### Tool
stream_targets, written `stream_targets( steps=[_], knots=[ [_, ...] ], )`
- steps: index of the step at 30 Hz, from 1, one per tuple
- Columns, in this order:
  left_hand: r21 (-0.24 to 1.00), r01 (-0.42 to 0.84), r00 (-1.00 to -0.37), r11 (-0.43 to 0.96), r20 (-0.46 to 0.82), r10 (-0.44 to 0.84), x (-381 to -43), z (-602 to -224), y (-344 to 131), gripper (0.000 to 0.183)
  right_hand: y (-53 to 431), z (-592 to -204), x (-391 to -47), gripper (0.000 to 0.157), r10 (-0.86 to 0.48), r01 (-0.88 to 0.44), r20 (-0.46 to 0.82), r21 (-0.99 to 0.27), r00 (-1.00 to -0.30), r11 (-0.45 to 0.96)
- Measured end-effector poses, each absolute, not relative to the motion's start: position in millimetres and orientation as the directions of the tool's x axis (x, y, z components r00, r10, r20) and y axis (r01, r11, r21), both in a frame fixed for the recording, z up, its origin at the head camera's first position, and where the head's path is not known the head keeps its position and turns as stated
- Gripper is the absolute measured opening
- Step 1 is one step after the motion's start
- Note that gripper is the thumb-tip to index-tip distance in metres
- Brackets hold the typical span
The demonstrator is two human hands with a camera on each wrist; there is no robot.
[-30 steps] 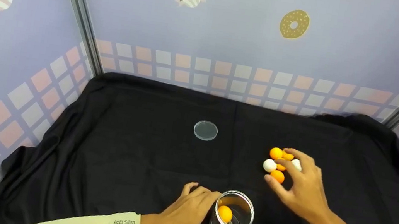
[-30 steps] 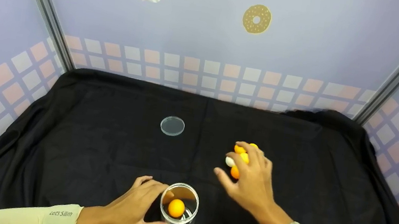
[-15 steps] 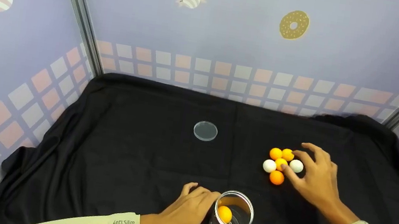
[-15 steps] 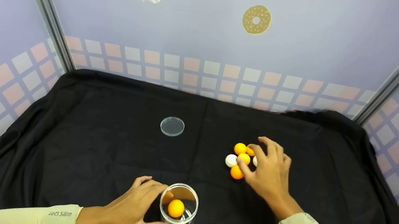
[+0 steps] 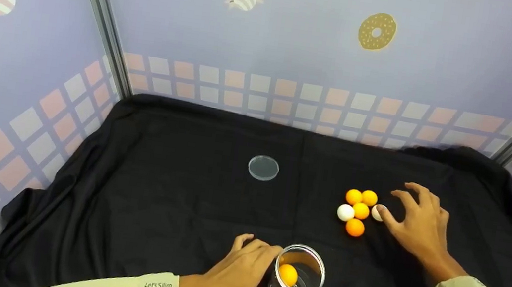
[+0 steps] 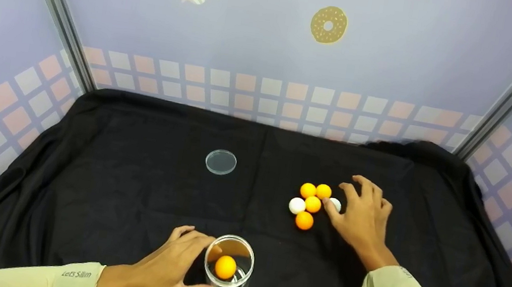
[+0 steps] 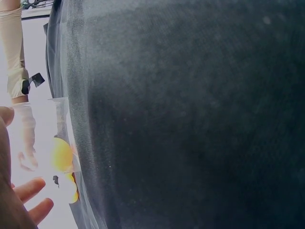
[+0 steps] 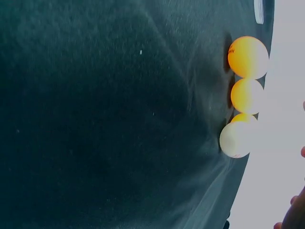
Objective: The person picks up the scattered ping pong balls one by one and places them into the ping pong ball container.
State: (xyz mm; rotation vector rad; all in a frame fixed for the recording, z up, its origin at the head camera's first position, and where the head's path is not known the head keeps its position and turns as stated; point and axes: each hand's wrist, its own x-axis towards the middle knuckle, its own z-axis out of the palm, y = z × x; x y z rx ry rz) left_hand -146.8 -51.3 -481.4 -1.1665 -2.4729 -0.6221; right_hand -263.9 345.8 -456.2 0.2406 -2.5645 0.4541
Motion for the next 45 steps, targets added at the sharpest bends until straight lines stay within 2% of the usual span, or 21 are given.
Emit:
stream_targets(
  steps=[12,32,45],
  knots=[
    [0.223,0.782,-0.608,0.582,0.475,0.636,-146.7,-480.7,-51.0,0.077,352.6,-469.5,-269.7,0.055,-0.072,-0.198,0.438,-0.249,-0.896,0.948],
    [0.235,0.780,-0.614,0.580,0.466,0.637,-147.0,-480.7,-51.3,0.077,355.4,-479.7,-274.8,0.062,-0.069,-0.163,0.362,-0.234,-0.930,0.958],
    [0.252,0.783,-0.613,0.568,0.467,0.637,-147.2,-480.8,-51.2,0.076,357.7,-484.8,-277.9,0.059,-0.059,-0.147,0.343,-0.237,-0.937,0.960]
  ],
)
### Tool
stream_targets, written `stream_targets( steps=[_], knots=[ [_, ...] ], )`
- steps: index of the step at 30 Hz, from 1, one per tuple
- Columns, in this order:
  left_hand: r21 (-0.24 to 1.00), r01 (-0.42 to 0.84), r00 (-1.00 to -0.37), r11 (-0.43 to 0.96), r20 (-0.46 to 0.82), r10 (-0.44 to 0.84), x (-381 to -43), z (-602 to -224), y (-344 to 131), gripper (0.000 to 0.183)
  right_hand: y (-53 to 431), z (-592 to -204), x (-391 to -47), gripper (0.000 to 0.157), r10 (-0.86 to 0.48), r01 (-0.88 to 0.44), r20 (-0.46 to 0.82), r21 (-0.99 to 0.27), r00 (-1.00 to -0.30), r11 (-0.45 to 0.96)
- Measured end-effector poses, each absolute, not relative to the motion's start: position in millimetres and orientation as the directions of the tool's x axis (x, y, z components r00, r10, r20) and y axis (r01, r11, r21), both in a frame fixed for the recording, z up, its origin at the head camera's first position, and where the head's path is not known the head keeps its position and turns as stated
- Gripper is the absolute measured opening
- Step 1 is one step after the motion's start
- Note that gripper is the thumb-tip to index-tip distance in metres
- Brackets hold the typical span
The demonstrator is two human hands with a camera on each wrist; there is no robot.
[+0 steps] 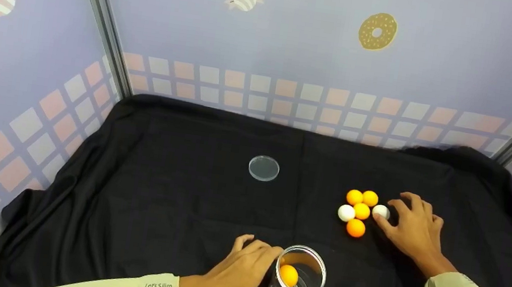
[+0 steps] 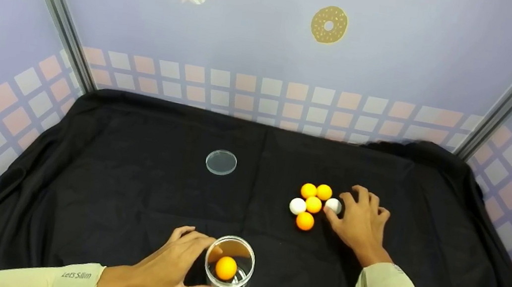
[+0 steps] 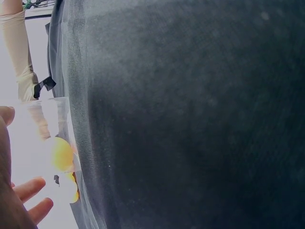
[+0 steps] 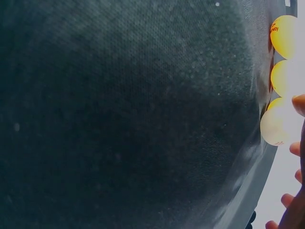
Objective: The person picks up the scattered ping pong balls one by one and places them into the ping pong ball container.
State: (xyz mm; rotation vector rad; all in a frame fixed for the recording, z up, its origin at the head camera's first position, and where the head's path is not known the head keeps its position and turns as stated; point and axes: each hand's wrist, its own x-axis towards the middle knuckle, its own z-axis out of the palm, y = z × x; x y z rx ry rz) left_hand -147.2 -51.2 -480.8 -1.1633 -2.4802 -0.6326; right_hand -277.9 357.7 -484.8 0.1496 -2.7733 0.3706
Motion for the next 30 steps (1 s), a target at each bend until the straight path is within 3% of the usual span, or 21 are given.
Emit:
stream_targets(
  steps=[19,30],
  knots=[
    [0.247,0.785,-0.610,0.569,0.469,0.639,-147.1,-480.9,-51.3,0.075,355.4,-492.6,-282.9,0.059,-0.069,-0.144,0.318,-0.219,-0.946,0.965],
    [0.256,0.786,-0.610,0.563,0.470,0.638,-147.1,-481.4,-51.5,0.075,355.1,-495.0,-284.5,0.051,-0.076,-0.153,0.323,-0.220,-0.943,0.963]
  ],
)
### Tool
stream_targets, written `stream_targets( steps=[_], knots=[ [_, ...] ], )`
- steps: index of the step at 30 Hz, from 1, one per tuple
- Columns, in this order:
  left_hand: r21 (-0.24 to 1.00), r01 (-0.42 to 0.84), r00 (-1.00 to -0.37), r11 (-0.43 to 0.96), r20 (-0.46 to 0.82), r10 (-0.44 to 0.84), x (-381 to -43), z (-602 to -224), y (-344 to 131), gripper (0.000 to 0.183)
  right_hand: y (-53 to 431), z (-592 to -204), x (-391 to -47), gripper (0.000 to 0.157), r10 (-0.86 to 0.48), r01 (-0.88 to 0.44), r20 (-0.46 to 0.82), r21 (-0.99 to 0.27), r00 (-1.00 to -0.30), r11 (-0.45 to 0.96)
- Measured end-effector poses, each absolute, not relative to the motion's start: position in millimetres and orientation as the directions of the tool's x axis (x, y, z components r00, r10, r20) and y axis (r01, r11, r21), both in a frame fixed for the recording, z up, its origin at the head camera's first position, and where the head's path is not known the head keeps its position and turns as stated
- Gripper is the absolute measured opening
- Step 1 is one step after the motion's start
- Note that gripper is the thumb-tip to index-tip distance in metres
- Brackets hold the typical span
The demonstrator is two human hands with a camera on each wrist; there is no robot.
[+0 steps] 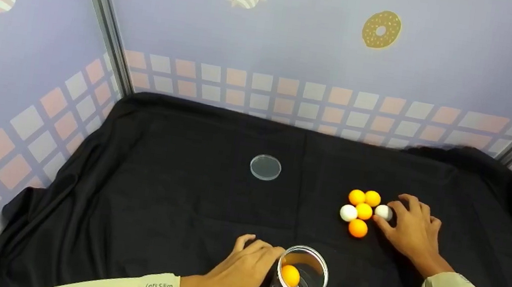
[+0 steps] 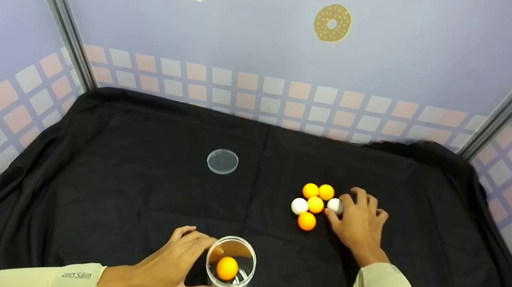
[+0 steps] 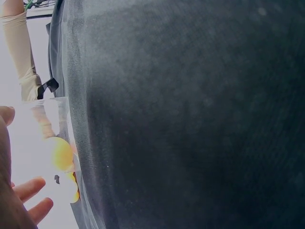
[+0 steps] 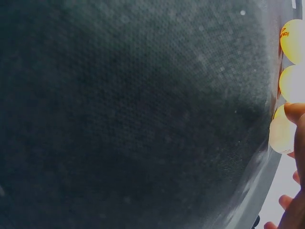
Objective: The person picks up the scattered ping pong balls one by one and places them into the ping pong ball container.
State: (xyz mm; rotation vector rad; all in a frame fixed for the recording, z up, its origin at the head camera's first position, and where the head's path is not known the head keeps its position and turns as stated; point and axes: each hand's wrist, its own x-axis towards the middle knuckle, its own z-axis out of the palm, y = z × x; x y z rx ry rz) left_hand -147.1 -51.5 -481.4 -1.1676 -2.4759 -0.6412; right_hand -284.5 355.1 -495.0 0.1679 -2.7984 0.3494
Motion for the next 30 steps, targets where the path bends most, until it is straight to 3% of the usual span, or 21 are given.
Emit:
stream_targets(
  steps=[30],
  knots=[
    [0.250,0.778,-0.618,0.577,0.466,0.633,-146.3,-482.8,-51.8,0.074,353.4,-468.2,-272.0,0.053,-0.013,-0.164,0.424,-0.323,-0.906,0.932]
  ],
)
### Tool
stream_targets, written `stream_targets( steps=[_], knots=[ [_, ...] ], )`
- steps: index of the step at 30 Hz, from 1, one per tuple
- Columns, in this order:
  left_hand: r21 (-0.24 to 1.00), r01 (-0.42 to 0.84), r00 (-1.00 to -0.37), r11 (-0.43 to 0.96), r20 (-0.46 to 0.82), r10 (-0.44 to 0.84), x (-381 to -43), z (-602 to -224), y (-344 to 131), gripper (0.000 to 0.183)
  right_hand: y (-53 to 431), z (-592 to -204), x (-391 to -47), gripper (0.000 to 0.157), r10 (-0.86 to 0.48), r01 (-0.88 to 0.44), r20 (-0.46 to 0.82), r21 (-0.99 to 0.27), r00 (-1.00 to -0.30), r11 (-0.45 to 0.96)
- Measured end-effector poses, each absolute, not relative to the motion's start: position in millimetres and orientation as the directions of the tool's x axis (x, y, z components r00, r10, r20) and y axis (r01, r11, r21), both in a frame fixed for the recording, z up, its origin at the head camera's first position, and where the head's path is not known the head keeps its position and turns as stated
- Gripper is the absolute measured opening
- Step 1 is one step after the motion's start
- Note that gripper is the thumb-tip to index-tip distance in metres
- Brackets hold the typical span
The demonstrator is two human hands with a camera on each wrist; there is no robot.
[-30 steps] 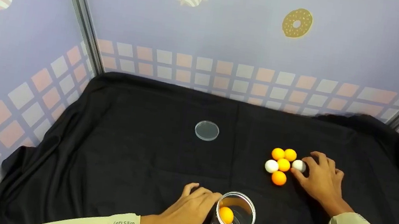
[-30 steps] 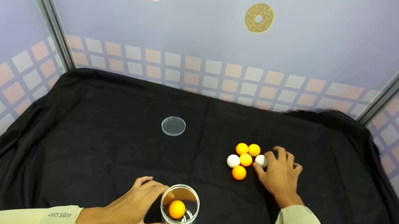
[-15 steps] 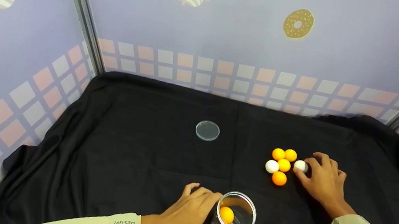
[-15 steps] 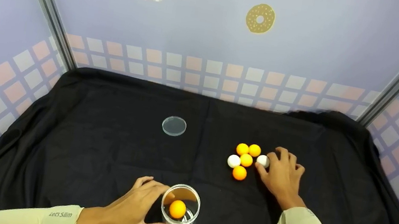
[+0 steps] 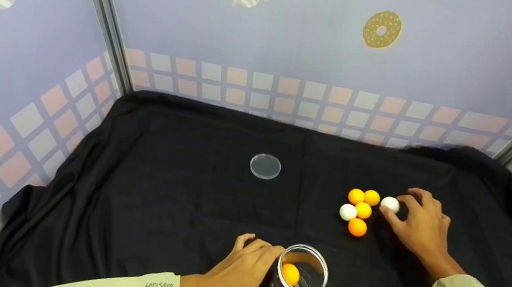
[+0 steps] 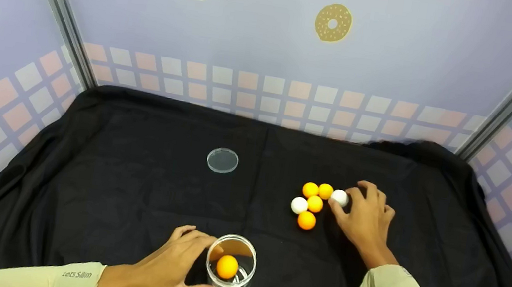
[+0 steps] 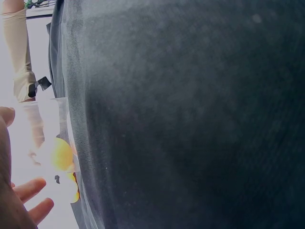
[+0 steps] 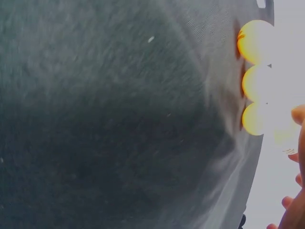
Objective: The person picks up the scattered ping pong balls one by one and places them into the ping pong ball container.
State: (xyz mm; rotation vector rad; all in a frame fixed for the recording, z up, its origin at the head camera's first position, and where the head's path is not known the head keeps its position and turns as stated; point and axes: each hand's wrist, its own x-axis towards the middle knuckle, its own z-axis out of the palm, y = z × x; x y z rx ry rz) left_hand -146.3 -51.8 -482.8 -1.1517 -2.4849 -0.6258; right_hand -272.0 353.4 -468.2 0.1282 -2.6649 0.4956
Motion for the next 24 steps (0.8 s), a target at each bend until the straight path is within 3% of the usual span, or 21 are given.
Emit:
stream_targets(
  steps=[12,24],
  knots=[
    [0.247,0.785,-0.611,0.569,0.458,0.645,-147.9,-481.6,-52.2,0.074,324.0,-448.0,-260.5,0.041,-0.119,-0.336,0.562,-0.301,-0.819,0.892],
    [0.244,0.783,-0.613,0.573,0.463,0.640,-147.4,-480.1,-51.4,0.074,297.2,-432.2,-245.1,0.033,-0.225,-0.452,0.611,-0.244,-0.759,0.858]
  ],
)
